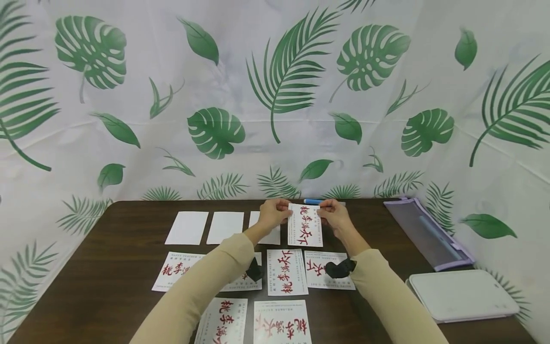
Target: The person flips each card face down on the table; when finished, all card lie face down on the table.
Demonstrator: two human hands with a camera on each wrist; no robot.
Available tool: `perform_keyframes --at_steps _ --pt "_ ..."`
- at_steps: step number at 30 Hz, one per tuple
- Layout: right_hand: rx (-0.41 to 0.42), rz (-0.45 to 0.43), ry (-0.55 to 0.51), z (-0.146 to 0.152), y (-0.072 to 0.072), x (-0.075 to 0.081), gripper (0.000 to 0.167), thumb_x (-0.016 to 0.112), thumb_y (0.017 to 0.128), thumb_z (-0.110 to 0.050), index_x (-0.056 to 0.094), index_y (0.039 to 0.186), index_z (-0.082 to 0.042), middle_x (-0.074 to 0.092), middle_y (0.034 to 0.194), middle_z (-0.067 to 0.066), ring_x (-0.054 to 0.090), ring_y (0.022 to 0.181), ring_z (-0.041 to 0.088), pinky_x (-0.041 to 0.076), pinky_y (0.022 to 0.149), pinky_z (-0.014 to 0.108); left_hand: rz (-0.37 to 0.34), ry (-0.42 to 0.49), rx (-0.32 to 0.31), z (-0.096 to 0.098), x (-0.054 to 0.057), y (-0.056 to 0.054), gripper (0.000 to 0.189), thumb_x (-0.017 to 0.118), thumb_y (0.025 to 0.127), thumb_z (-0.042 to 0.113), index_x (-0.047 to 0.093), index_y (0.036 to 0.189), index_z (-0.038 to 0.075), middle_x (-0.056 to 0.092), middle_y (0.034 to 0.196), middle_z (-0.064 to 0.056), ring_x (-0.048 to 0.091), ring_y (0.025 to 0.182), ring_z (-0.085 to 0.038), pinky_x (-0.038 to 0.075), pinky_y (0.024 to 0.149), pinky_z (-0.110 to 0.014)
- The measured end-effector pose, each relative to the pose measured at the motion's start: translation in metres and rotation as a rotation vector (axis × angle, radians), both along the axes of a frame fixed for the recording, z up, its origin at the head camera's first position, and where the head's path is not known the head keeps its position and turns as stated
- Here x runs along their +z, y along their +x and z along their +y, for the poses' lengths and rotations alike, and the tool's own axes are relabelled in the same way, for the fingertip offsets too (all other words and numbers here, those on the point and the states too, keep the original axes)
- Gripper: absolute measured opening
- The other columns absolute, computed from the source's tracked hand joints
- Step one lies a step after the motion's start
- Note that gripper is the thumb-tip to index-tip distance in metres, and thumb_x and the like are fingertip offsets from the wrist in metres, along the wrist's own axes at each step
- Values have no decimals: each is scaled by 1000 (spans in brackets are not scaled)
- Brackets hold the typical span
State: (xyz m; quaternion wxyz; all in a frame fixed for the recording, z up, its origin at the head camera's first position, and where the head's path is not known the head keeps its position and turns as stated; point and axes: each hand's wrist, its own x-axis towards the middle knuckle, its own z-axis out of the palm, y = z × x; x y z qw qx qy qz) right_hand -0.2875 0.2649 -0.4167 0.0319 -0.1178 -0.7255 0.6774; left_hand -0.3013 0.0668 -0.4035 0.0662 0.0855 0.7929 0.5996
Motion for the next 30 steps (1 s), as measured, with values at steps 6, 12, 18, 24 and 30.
perform_keyframes --at_steps 6,12,18,24,30 --pt "-116 59 -58 -16 8 -1 23 60 87 4 52 108 6 54 74 -4 53 62 4 48 58 18 -15 56 78 0 11 -2 23 64 84 2 64 107 -2 57 83 -3 55 66 -8 56 60 -27" --pt "-144 199 106 -51 24 0 22 67 83 0 60 101 8 54 75 1 50 67 6 46 58 16 74 37 159 -1 18 -5 23 59 81 -4 63 104 -3 57 82 -6 54 61 -10 55 55 -24" --pt "-78 293 339 -77 32 -2 23 75 78 -8 63 95 2 62 79 9 52 68 6 43 58 12 117 71 208 5 21 -2 22 58 80 -3 60 102 -4 64 96 -16 62 70 -17 54 54 -23" --pt "-98 459 511 -83 34 -1 16 75 76 -3 64 88 -1 65 77 11 59 67 14 46 59 16 151 79 196 9 27 3 26 58 80 0 57 105 -5 63 107 -21 68 81 -26 54 55 -24" --pt "-154 600 589 -77 33 4 7 69 78 3 65 84 1 66 75 12 60 66 21 47 58 21 197 101 147 9 32 6 24 63 85 9 55 106 -1 63 109 -18 68 84 -27 55 60 -25"
